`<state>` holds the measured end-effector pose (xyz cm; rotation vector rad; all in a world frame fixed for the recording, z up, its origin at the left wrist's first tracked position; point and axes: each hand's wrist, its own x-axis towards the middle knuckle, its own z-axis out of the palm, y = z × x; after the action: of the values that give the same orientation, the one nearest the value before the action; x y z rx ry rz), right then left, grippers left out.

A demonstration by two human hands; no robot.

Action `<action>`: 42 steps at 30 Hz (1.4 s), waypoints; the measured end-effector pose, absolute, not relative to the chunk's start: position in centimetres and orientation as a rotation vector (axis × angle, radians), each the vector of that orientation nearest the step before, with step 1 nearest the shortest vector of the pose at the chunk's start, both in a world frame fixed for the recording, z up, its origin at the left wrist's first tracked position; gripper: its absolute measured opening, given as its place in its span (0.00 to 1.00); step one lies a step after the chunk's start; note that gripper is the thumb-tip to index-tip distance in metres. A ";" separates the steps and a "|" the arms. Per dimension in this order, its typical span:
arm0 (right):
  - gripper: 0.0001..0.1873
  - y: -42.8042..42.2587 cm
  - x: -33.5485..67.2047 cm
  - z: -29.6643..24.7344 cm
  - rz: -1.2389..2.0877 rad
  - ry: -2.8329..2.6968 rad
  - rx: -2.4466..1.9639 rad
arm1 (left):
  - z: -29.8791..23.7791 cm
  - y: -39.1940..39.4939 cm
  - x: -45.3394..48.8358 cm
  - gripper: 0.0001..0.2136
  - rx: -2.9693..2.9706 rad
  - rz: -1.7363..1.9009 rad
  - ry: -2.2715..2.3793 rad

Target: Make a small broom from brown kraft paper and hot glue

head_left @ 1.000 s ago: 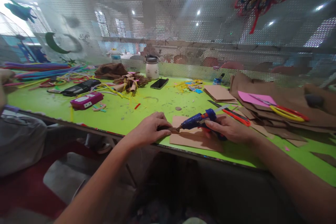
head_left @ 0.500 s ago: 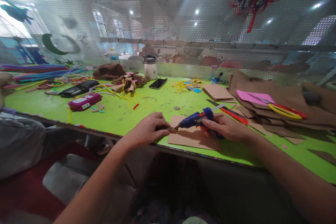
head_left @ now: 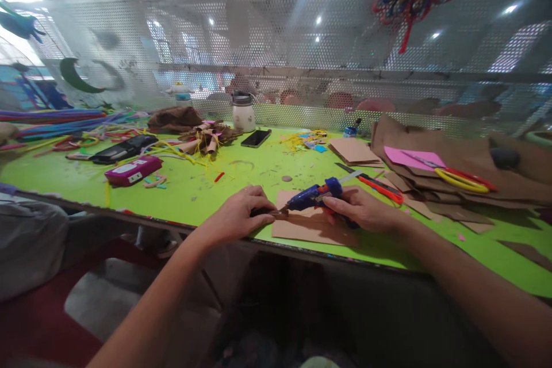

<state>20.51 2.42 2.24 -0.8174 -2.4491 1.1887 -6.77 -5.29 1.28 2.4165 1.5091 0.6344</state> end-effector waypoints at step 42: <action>0.30 2.3 21.4 3.1 1.102 -2.448 -0.860 | 1.3 -5.3 -6.8 0.11 2.407 0.649 1.489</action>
<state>21.42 2.31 3.11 -0.8598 -2.4482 1.1016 -6.77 -5.25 1.31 2.4067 1.4886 0.6493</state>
